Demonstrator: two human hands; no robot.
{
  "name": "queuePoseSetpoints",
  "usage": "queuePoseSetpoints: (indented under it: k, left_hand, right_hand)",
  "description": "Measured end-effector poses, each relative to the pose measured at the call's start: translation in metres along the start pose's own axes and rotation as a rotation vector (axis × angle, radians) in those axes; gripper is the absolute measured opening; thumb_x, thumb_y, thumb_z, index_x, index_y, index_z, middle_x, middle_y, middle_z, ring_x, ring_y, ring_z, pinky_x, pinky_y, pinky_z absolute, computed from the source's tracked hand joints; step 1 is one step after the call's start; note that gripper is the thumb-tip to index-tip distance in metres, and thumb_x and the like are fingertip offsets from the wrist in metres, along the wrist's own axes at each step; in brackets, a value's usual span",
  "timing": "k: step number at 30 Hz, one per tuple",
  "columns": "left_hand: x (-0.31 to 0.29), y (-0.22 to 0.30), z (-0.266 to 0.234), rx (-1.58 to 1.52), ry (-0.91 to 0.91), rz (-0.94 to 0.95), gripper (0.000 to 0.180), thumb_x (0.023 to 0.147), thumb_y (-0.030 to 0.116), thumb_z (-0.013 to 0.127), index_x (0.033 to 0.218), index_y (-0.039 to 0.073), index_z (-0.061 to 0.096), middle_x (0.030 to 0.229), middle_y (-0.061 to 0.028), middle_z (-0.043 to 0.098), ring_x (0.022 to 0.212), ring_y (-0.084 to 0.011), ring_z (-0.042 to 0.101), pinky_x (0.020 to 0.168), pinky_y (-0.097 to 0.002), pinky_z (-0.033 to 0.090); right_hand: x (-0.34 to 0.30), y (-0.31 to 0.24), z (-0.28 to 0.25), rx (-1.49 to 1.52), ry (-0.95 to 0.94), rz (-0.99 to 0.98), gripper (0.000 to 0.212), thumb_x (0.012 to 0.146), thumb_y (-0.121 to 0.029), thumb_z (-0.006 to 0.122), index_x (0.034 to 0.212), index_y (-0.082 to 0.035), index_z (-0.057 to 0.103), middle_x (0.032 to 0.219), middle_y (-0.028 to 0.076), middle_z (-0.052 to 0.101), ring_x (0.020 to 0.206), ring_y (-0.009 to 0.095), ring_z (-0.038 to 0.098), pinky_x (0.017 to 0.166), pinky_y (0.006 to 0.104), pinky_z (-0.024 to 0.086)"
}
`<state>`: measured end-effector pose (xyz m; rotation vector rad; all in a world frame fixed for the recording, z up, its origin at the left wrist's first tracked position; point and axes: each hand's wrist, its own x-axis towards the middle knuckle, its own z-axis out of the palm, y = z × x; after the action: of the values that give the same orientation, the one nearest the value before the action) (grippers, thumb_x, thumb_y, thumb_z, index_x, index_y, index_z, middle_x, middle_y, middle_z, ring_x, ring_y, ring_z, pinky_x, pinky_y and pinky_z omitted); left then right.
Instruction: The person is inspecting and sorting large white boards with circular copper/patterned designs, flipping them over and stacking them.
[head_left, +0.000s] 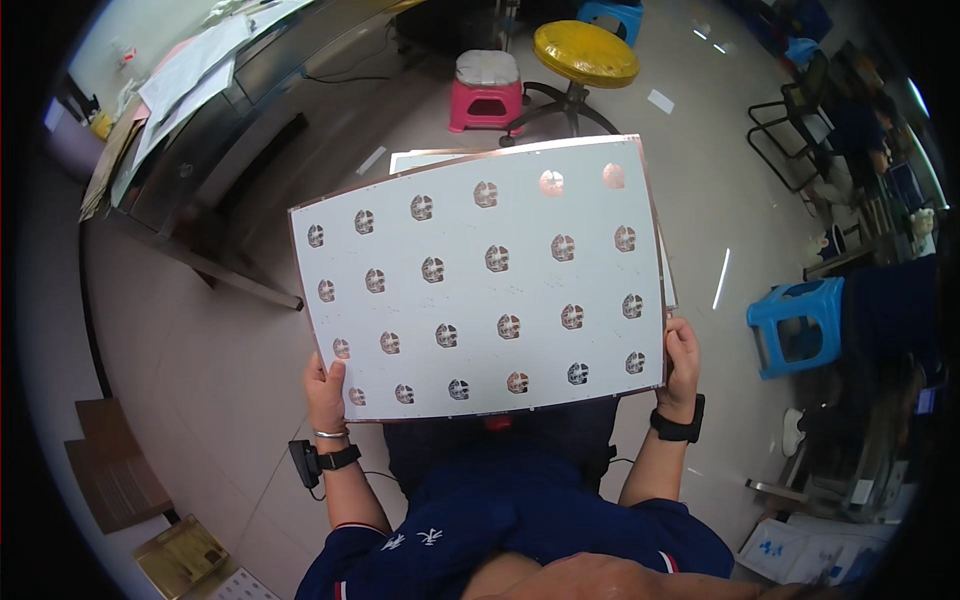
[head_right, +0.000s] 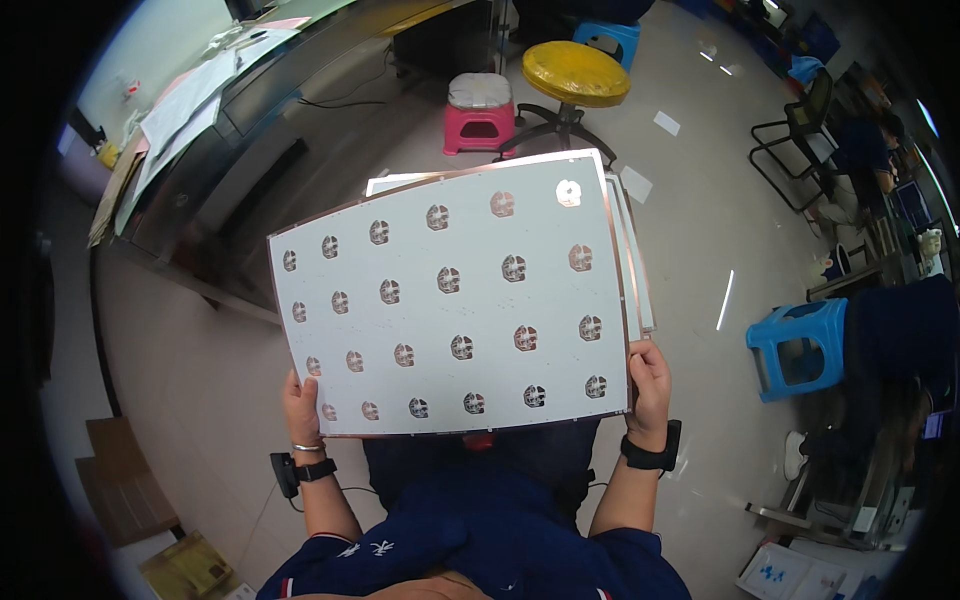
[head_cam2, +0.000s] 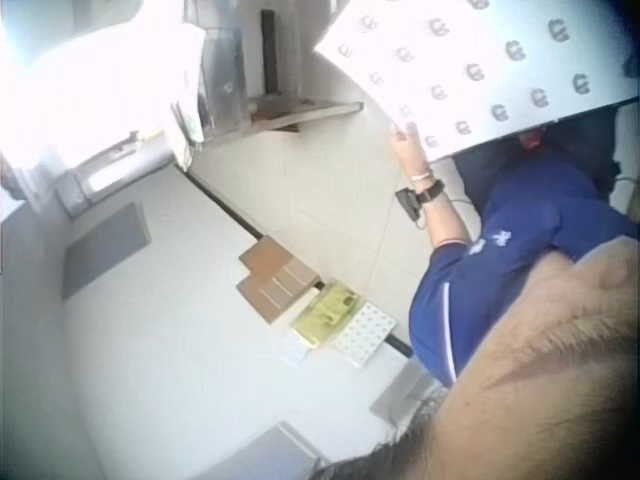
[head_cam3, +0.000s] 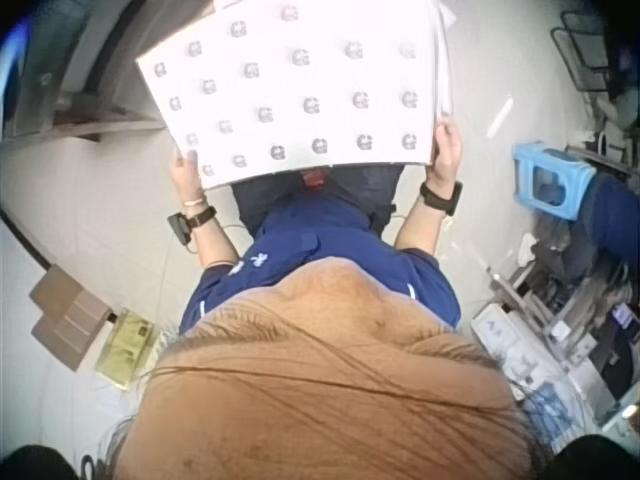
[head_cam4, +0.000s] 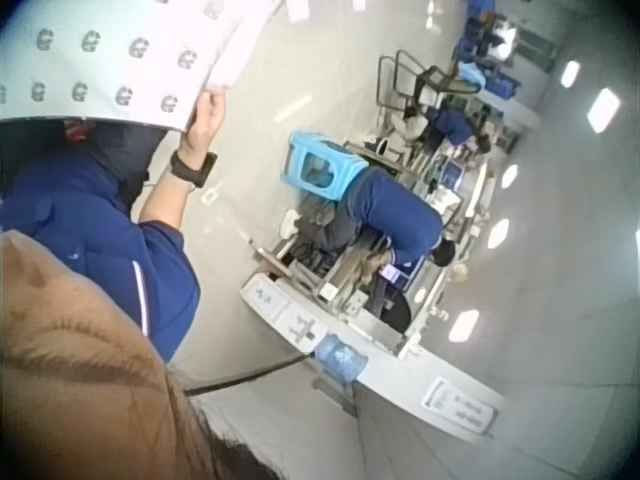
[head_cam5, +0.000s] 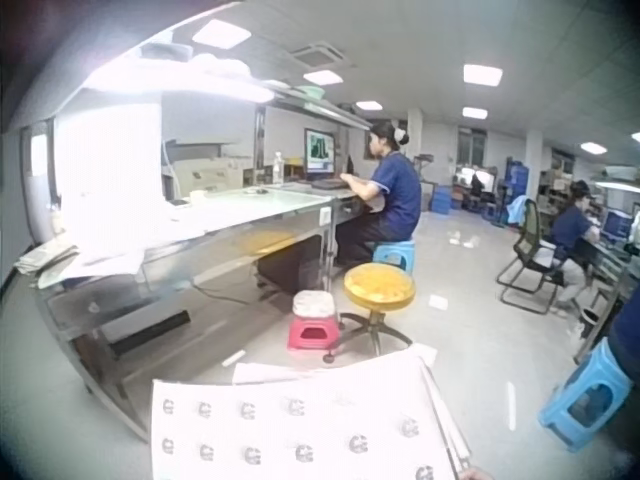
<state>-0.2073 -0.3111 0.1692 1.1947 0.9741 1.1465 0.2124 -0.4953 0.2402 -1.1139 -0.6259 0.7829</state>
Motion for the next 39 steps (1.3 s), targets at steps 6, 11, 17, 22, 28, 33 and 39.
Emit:
queuePoseSetpoints:
  k: [6, 11, 17, 22, 28, 33, 39]
  left_hand:
    - [0.000, 0.003, -0.001, -0.037, 0.001, 0.014, 0.033, 0.085, 0.020, 0.061, 0.109, -0.001, 0.053, 0.099, -0.0052, 0.060, 0.087, -0.0114, 0.055, 0.079, -0.0258, 0.045]
    - [0.001, 0.009, 0.002, -0.057, -0.012, 0.012, 0.032, 0.085, 0.020, 0.062, 0.107, -0.001, 0.054, 0.098, -0.0049, 0.060, 0.086, -0.0110, 0.056, 0.078, -0.0255, 0.045]
    - [-0.003, 0.022, 0.009, -0.069, 0.024, -0.001, 0.028, 0.084, 0.019, 0.062, 0.104, -0.001, 0.056, 0.096, -0.0045, 0.061, 0.084, -0.0102, 0.056, 0.077, -0.0251, 0.045]
    - [-0.004, 0.032, 0.012, -0.093, -0.014, -0.012, 0.026, 0.084, 0.016, 0.062, 0.103, 0.000, 0.057, 0.095, -0.0045, 0.062, 0.085, -0.0097, 0.056, 0.078, -0.0249, 0.044]
    - [-0.003, 0.041, 0.014, -0.117, -0.051, -0.006, 0.030, 0.084, 0.019, 0.062, 0.106, 0.000, 0.055, 0.098, -0.0038, 0.061, 0.088, -0.0095, 0.055, 0.079, -0.0252, 0.044]
    - [0.004, 0.045, 0.011, -0.094, -0.123, 0.015, 0.033, 0.086, 0.021, 0.060, 0.110, -0.001, 0.053, 0.102, -0.0048, 0.059, 0.091, -0.0098, 0.053, 0.081, -0.0257, 0.043]
    - [0.023, 0.046, -0.004, -0.164, -0.275, -0.032, 0.046, 0.092, 0.036, 0.046, 0.118, -0.002, 0.049, 0.104, -0.0055, 0.059, 0.093, -0.0113, 0.054, 0.084, -0.0261, 0.042]
  right_hand:
    - [0.001, 0.001, 0.007, -0.037, 0.060, 0.009, 0.015, 0.090, -0.018, 0.050, 0.085, -0.004, 0.050, 0.070, 0.000, 0.055, 0.059, 0.004, 0.048, 0.053, 0.0171, 0.038]
    - [0.001, 0.002, 0.007, -0.052, 0.062, 0.012, 0.016, 0.090, -0.019, 0.051, 0.083, -0.005, 0.050, 0.066, -0.002, 0.052, 0.054, 0.003, 0.045, 0.049, 0.0159, 0.035]
    - [0.002, 0.009, 0.006, -0.075, 0.117, 0.028, 0.011, 0.090, -0.015, 0.050, 0.085, -0.005, 0.050, 0.070, -0.002, 0.052, 0.060, 0.003, 0.047, 0.054, 0.0169, 0.038]
    - [0.003, 0.013, 0.005, -0.046, 0.105, 0.055, 0.010, 0.090, -0.013, 0.049, 0.089, -0.004, 0.051, 0.079, 0.001, 0.056, 0.070, 0.007, 0.053, 0.065, 0.0193, 0.043]
    - [0.001, 0.019, 0.007, -0.093, 0.120, 0.064, 0.011, 0.090, -0.013, 0.048, 0.090, -0.003, 0.051, 0.085, 0.004, 0.058, 0.077, 0.010, 0.054, 0.073, 0.0230, 0.044]
    - [-0.001, 0.019, 0.003, 0.017, 0.087, 0.102, 0.017, 0.090, -0.013, 0.047, 0.100, 0.000, 0.051, 0.092, 0.007, 0.059, 0.083, 0.013, 0.057, 0.076, 0.0256, 0.046]
    - [-0.016, 0.018, -0.005, 0.069, -0.131, 0.223, 0.043, 0.091, -0.020, 0.046, 0.123, 0.007, 0.039, 0.114, 0.017, 0.055, 0.101, 0.024, 0.057, 0.086, 0.0328, 0.046]
